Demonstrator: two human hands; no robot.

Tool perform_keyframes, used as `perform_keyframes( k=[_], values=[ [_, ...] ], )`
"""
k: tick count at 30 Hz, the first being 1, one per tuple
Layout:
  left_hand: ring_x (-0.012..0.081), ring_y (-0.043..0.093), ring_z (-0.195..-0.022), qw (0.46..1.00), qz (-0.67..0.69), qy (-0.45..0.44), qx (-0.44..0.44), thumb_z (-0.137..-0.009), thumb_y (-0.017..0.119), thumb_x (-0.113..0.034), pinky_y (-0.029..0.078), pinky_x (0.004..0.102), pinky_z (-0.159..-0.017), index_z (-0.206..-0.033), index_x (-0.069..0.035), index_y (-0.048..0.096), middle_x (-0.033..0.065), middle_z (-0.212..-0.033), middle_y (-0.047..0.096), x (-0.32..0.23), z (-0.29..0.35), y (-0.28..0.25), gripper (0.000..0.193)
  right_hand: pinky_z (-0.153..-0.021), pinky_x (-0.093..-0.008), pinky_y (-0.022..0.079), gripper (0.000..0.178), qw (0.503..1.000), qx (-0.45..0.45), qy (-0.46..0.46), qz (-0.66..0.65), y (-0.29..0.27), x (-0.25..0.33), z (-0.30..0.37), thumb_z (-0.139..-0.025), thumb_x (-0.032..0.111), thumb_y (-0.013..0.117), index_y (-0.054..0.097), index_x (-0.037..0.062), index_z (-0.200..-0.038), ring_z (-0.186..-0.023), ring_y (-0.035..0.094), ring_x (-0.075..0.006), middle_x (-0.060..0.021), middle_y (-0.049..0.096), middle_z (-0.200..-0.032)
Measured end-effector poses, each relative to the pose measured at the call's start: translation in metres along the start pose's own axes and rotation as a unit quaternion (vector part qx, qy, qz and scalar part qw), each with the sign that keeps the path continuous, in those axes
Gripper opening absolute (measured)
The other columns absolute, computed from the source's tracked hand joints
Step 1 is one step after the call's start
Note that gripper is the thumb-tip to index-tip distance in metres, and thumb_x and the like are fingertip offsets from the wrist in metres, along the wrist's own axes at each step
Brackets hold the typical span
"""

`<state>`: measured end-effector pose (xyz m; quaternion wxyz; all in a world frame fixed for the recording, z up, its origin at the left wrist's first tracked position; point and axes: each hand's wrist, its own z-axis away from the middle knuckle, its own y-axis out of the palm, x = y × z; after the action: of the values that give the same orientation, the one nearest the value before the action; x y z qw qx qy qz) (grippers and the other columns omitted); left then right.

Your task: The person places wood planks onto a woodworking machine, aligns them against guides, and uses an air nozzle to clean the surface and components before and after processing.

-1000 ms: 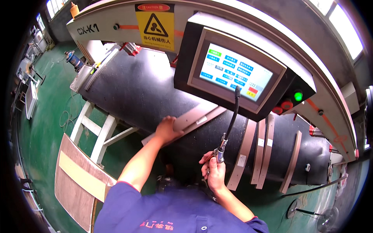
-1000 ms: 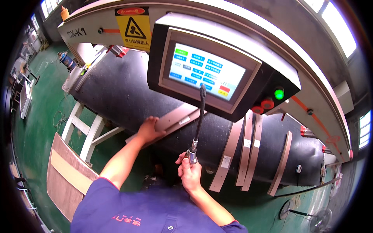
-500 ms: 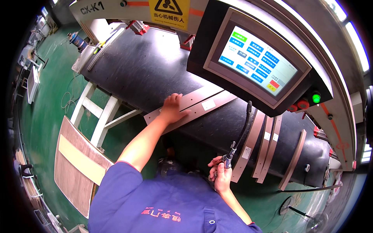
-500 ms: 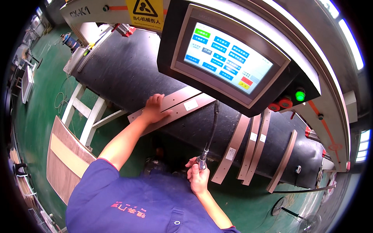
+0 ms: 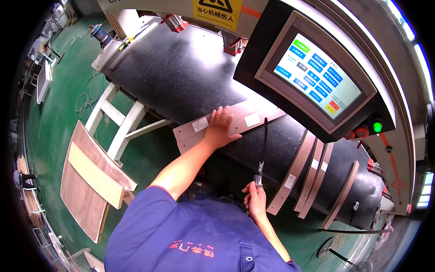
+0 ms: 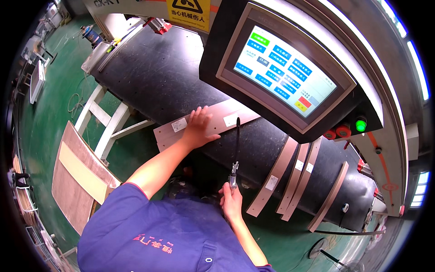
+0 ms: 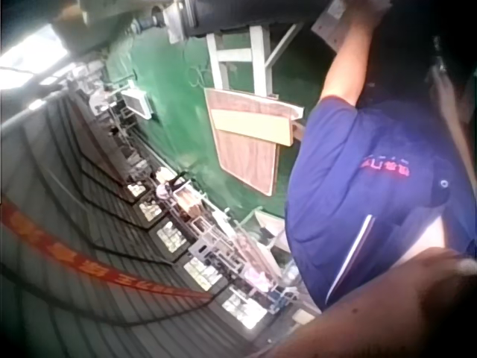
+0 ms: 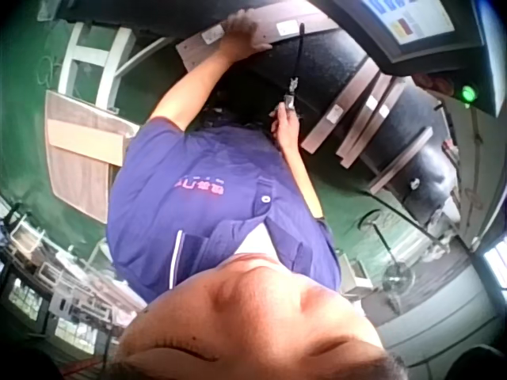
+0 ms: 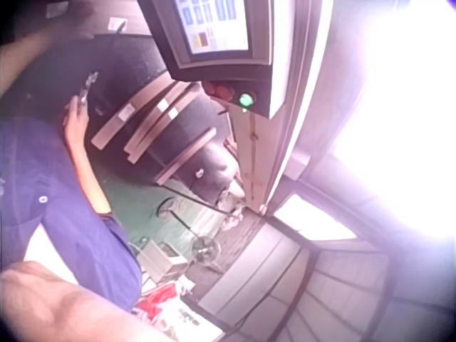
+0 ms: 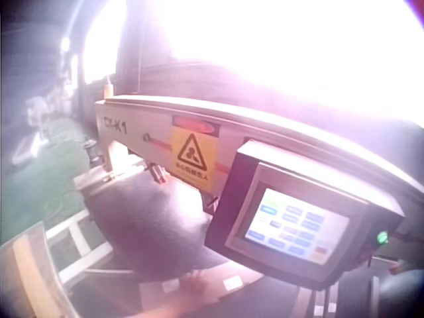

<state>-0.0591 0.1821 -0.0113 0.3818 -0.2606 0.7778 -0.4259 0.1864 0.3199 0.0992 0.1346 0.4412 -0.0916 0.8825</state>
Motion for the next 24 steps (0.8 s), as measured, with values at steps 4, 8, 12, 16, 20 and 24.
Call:
perform_keyframes(
  k=[4,8,12,16,20,24],
  values=[
    [0.0439,0.027,-0.140,0.999,-0.046,0.013,0.014,-0.076,0.073,-0.054,0.021,0.0584,-0.115,-0.137,-0.012,0.046,0.0162,-0.149,0.037,-0.013,-0.005,0.001,0.079,-0.039,-0.0253,0.034,0.047,0.993,-0.002,0.111,0.042,-0.009,-0.003,-0.007,-0.099,0.051,0.050,0.052,0.0058,-0.086,-0.044,0.046,-0.0098,-0.0041,0.054,-0.067],
    [0.0423,0.027,-0.140,0.998,-0.062,0.016,0.023,-0.077,0.072,-0.053,0.021,0.0581,-0.115,-0.136,-0.012,0.049,0.0151,-0.148,0.038,-0.010,-0.007,0.001,0.076,-0.037,-0.0259,0.031,0.051,0.974,0.024,0.221,-0.031,-0.024,-0.008,-0.013,-0.098,0.057,0.047,0.049,0.0087,-0.081,-0.041,0.044,-0.0122,-0.0052,0.052,-0.062],
    [0.0410,0.027,-0.141,0.997,-0.056,0.015,0.043,-0.077,0.072,-0.053,0.020,0.0574,-0.116,-0.137,-0.013,0.049,0.0138,-0.149,0.038,-0.008,-0.010,-0.001,0.076,-0.037,-0.0263,0.031,0.053,0.972,-0.029,0.217,-0.087,-0.037,-0.007,-0.012,-0.098,0.059,0.046,0.049,0.0088,-0.081,-0.039,0.044,-0.0141,-0.0060,0.052,-0.060],
    [0.0402,0.027,-0.141,0.997,-0.052,0.024,0.048,-0.077,0.072,-0.053,0.020,0.0571,-0.116,-0.137,-0.013,0.049,0.0136,-0.149,0.038,-0.002,-0.010,-0.003,0.076,-0.036,-0.0268,0.032,0.054,0.969,-0.049,0.201,-0.138,-0.049,-0.004,-0.019,-0.098,0.059,0.046,0.051,0.0072,-0.084,-0.039,0.045,-0.0147,-0.0081,0.053,-0.062],
    [0.0400,0.028,-0.141,0.996,-0.060,0.039,0.053,-0.077,0.073,-0.053,0.021,0.0568,-0.116,-0.137,-0.013,0.049,0.0134,-0.148,0.039,0.006,-0.014,-0.005,0.076,-0.036,-0.0271,0.032,0.055,0.968,-0.053,0.201,-0.144,-0.053,-0.003,-0.021,-0.098,0.059,0.046,0.051,0.0061,-0.084,-0.039,0.044,-0.0149,-0.0093,0.055,-0.064],
    [0.0406,0.028,-0.141,0.993,-0.060,0.048,0.085,-0.078,0.072,-0.053,0.021,0.0559,-0.116,-0.137,-0.013,0.049,0.0135,-0.149,0.039,0.015,-0.018,-0.017,0.075,-0.035,-0.0269,0.032,0.054,0.972,-0.027,0.198,-0.126,-0.052,0.003,-0.019,-0.099,0.058,0.045,0.051,0.0061,-0.084,-0.039,0.045,-0.0147,-0.0090,0.055,-0.064]
  ],
)
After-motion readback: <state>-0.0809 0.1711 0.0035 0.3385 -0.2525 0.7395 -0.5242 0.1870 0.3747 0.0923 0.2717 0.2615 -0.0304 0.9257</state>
